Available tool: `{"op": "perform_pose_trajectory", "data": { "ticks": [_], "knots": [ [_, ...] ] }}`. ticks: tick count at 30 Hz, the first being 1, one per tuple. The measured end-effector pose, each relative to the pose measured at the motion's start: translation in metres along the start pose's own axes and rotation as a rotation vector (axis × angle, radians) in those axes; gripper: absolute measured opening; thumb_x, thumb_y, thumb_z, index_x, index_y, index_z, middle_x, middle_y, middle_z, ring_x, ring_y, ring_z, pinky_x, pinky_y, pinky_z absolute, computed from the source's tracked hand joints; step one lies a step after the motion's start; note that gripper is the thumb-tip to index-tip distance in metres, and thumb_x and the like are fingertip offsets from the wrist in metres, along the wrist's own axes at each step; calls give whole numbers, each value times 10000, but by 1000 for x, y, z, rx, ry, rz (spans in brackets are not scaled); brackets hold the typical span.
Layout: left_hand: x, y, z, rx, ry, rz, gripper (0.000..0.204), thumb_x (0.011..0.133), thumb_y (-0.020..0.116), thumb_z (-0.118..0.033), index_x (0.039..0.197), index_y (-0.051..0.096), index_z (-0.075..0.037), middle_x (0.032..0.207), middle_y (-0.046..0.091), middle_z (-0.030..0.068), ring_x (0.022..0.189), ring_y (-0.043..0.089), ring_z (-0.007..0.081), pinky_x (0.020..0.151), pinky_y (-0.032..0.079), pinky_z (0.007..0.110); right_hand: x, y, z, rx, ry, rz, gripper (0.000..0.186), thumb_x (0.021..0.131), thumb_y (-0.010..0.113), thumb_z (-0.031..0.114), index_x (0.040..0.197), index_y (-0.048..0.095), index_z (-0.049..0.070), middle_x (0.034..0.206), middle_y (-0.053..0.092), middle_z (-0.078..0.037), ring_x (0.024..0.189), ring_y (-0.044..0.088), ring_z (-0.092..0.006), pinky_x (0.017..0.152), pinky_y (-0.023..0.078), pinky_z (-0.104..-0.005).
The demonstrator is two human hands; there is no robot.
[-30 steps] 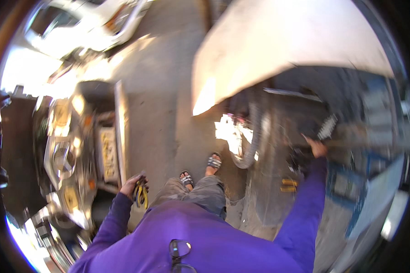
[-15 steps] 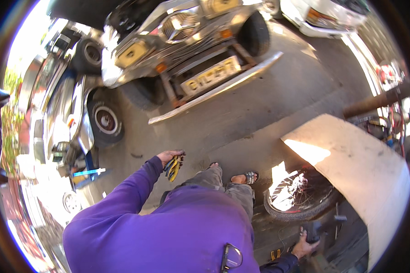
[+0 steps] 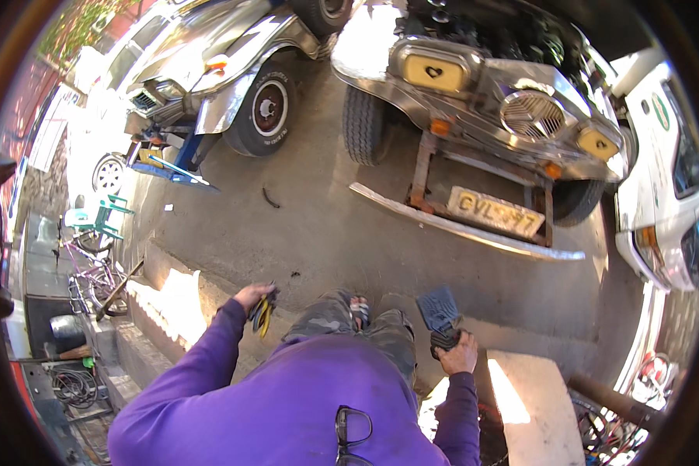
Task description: The person works on the wiring under the seat of a jeepney, using pliers and a wrench to adjust connections. They retrieve tools from a workshop and return to the vehicle to continue the repair.
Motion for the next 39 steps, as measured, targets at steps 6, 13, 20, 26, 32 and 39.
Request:
{"op": "perform_pose_trajectory", "data": {
  "ticks": [6, 13, 20, 26, 32, 39],
  "knots": [
    [20, -146, 160, -550, -163, -293, 231, 1013, 593, -258, 1054, 695, -55, 853, 699, 103, 738, 691, 304, 677, 593, 478, 149, 17, 194, -257, -247, 96, 869, 693, 860, 426, 1381, 523, 17, 1322, 567, -188, 1307, 506, -375, 1118, 426, -460],
    [148, -271, 181, -205, -219, -397, 251, 1008, 613, -277, 1066, 739, -68, 881, 722, 99, 832, 672, 269, 805, 546, 448, 324, 109, 441, -162, -349, 31, 875, 692, 869, 449, 1357, 537, -12, 1327, 561, -222, 1301, 511, -380, 1126, 419, -444],
    [254, -322, -67, -274, -211, -38, 238, 1006, 571, -270, 1064, 710, -86, 906, 714, 78, 915, 675, 248, 913, 519, 393, 445, 105, 638, -8, -333, 24, 910, 672, 893, 414, 1370, 526, -40, 1308, 584, -220, 1267, 543, -379, 1094, 448, -429],
    [414, -384, -225, -471, -161, -215, 255, 983, 682, -225, 1074, 721, 10, 863, 689, 142, 749, 686, 300, 668, 583, 440, 638, 136, 766, -74, -354, 165, 892, 703, 874, 457, 1387, 527, 1, 1395, 552, -222, 1313, 534, -385, 1093, 461, -453],
    [501, -419, -316, -358, -223, -162, 248, 952, 727, -181, 1088, 738, 27, 950, 760, 134, 840, 719, 255, 750, 595, 405, 771, 89, 879, -22, -314, 208, 820, 712, 863, 452, 1314, 558, -14, 1350, 590, -230, 1279, 570, -402, 1082, 484, -453],
    [558, -393, -586, 160, -13, -26, 374, 920, 782, -270, 1167, 740, 8, 1009, 756, 157, 852, 717, 217, 810, 579, 349, 841, 34, 935, 62, -394, 139, 874, 689, 881, 475, 1293, 571, -76, 1285, 611, -264, 1256, 575, -401, 1078, 463, -438]
  ]
}}
Point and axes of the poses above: each hand's wrist, its own x-axis towards the middle knuckle, its own y-axis out of the palm, z = x × y, the point moved 9 cm from there along x, towards the middle knuckle
